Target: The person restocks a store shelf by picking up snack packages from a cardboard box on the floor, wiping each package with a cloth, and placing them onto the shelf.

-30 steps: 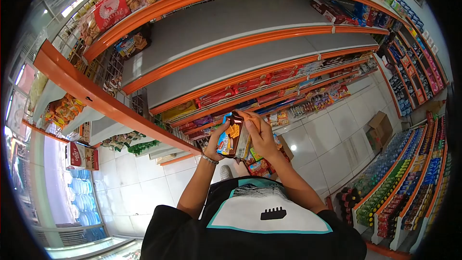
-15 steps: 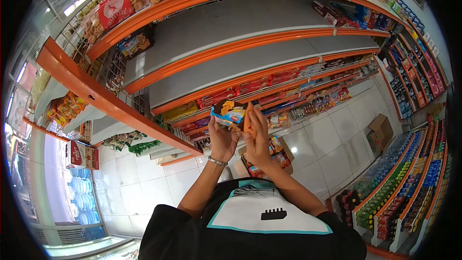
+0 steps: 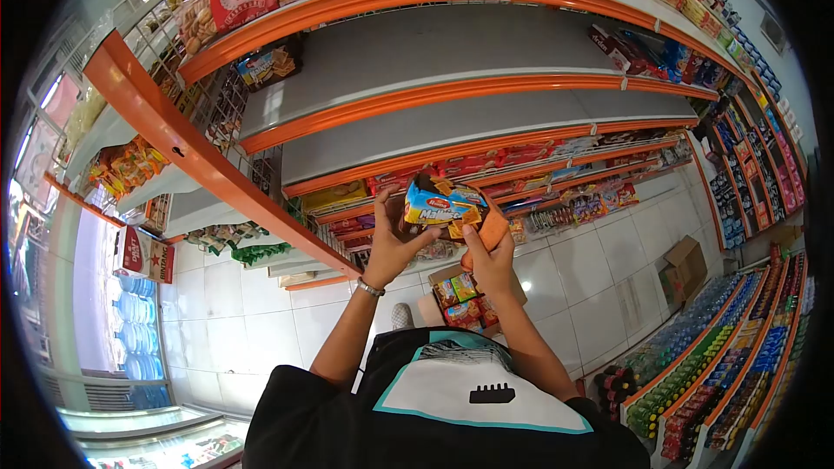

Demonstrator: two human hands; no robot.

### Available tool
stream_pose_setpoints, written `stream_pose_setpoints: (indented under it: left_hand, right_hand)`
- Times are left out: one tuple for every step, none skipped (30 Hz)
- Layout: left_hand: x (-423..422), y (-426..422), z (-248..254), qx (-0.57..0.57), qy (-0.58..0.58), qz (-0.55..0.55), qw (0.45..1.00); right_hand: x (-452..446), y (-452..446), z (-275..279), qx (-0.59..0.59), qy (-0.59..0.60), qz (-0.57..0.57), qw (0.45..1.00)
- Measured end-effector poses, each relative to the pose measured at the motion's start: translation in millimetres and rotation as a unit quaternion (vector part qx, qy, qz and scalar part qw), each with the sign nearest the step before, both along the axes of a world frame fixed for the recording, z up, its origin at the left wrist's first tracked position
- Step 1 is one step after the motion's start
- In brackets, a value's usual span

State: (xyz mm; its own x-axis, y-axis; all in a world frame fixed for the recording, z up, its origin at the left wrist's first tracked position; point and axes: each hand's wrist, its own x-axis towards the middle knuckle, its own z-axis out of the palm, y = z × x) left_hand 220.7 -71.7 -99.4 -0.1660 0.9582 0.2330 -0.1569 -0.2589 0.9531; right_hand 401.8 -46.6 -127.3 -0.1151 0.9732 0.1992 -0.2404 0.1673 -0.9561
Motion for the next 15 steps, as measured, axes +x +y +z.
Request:
stream_pose_setpoints:
  left_hand:
    - [-1,-3,8,-0.027,0.024,-0.022,0.999]
    - [-2,-3,3,-0.025,0.039,-0.011,0.999]
    - [-5,0,-5,-0.024,0.037,-0.007,0.999]
    - [-10,3,-13,-0.043,0.029,-0.032,0.998]
    - [-14,5,-20,-0.062,0.02,-0.054,0.996]
    - [-14,1,-10,-0.078,0.017,-0.055,0.995]
    - [-17,3,-13,-0.075,0.017,-0.041,0.996]
    - [-21,7,-20,-0.059,0.037,-0.038,0.997]
    - [-26,9,-22,-0.043,0.058,-0.035,0.997]
    - [-30,9,-10,-0.057,0.052,-0.035,0.996]
    - [-36,9,2,-0.053,0.05,-0.023,0.997]
    - [-45,9,12,-0.039,0.058,0.003,0.998]
    - [-54,9,23,-0.026,0.066,0.028,0.997]
    - [-67,10,35,-0.02,0.081,0.05,0.995]
    - [-80,13,43,0.012,0.068,0.084,0.994]
  right_hand:
    - [1,0,1,0.004,-0.018,-0.008,1.0]
    - [2,0,1,0.008,-0.036,-0.017,0.999]
    - [2,0,2,0.01,-0.037,-0.013,0.999]
    - [2,0,3,0.007,-0.037,-0.034,0.999]
    - [1,0,5,0.005,-0.035,-0.052,0.998]
    - [0,-1,9,-0.016,-0.038,-0.056,0.998]
    - [-1,0,6,-0.012,-0.036,-0.042,0.998]
    - [-2,2,0,0.046,-0.056,-0.07,0.995]
    - [-5,3,-3,0.104,-0.073,-0.098,0.987]
    - [-7,-9,21,0.029,-0.035,-0.073,0.996]
    - [-6,-10,20,0.034,-0.035,-0.062,0.997]
    - [-1,-10,17,0.022,-0.035,-0.059,0.997]
    - [4,-10,13,0.009,-0.035,-0.057,0.998]
    - [6,-6,-3,0.047,-0.057,-0.098,0.992]
    - [13,-7,-3,0.05,-0.057,-0.092,0.993]
